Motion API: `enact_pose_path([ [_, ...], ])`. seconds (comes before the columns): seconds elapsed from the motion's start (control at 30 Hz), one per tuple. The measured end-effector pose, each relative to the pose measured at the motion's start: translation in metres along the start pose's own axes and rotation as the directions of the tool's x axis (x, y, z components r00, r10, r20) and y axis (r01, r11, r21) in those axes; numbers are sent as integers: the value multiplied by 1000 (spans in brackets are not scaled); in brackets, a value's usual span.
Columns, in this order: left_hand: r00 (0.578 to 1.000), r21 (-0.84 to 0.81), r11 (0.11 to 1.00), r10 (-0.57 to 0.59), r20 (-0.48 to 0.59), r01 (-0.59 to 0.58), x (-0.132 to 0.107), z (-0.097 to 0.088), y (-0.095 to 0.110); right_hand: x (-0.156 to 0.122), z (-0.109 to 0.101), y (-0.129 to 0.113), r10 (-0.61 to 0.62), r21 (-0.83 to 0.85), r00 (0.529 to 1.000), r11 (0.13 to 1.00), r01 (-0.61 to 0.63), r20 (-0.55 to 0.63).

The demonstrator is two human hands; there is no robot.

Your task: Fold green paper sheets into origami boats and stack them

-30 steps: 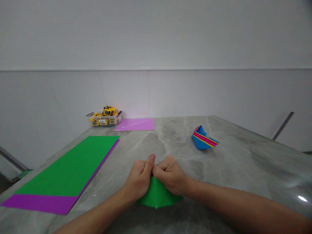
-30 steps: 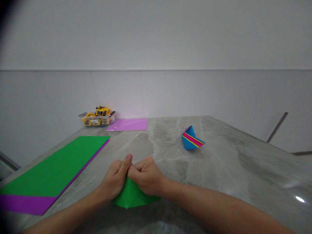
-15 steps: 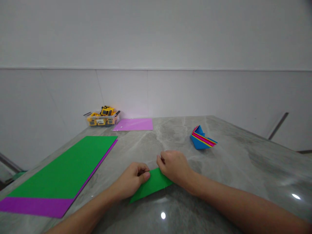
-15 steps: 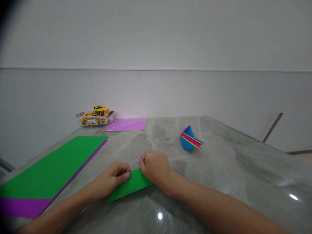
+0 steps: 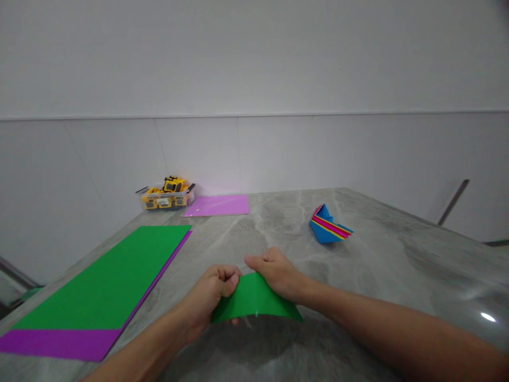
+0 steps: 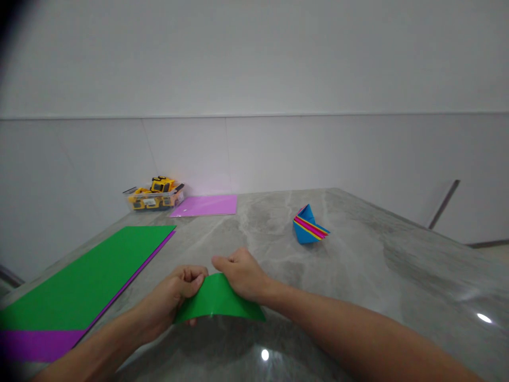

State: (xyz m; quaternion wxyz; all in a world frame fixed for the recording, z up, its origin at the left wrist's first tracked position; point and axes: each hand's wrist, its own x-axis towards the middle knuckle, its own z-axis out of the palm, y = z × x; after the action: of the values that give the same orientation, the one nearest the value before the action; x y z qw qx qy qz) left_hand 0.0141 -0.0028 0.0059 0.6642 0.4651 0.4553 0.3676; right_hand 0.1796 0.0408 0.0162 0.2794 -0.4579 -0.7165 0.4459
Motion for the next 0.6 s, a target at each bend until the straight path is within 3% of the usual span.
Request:
enact_pose_path([
  [0.07, 988, -17, 996, -82, 133, 85, -3, -4, 1, -1, 4, 1, 56, -10, 998, 998, -56, 31],
  [0.13, 944, -15, 984, -167, 286, 178, -4, -8, 0, -1, 8, 3, 99, -42, 991, 995, -95, 89],
  [0.2, 912, -8, 977, -196, 359, 213, -3, -10, -3, -2, 11, 6, 95, -129, 990, 988, -81, 106],
  [0.33, 955, -15, 978, -198, 219, 206, 2, -2, -10, -10, 17, 9, -146, -477, 989, 870, 121, -16],
  [0.43, 972, -5, 978, -207, 111, 208, 3, 7, -13, -17, 21, 9, -273, -606, 962, 765, 220, 5],
  [0.5, 977, 12, 981, -192, 90, 192, 1, 12, -13, -18, 21, 8, -234, -590, 972, 783, 195, 11],
  [0.6, 980, 47, 986, -164, 111, 160, -3, 14, -9, -16, 18, 4, -140, -449, 989, 882, 142, 39],
])
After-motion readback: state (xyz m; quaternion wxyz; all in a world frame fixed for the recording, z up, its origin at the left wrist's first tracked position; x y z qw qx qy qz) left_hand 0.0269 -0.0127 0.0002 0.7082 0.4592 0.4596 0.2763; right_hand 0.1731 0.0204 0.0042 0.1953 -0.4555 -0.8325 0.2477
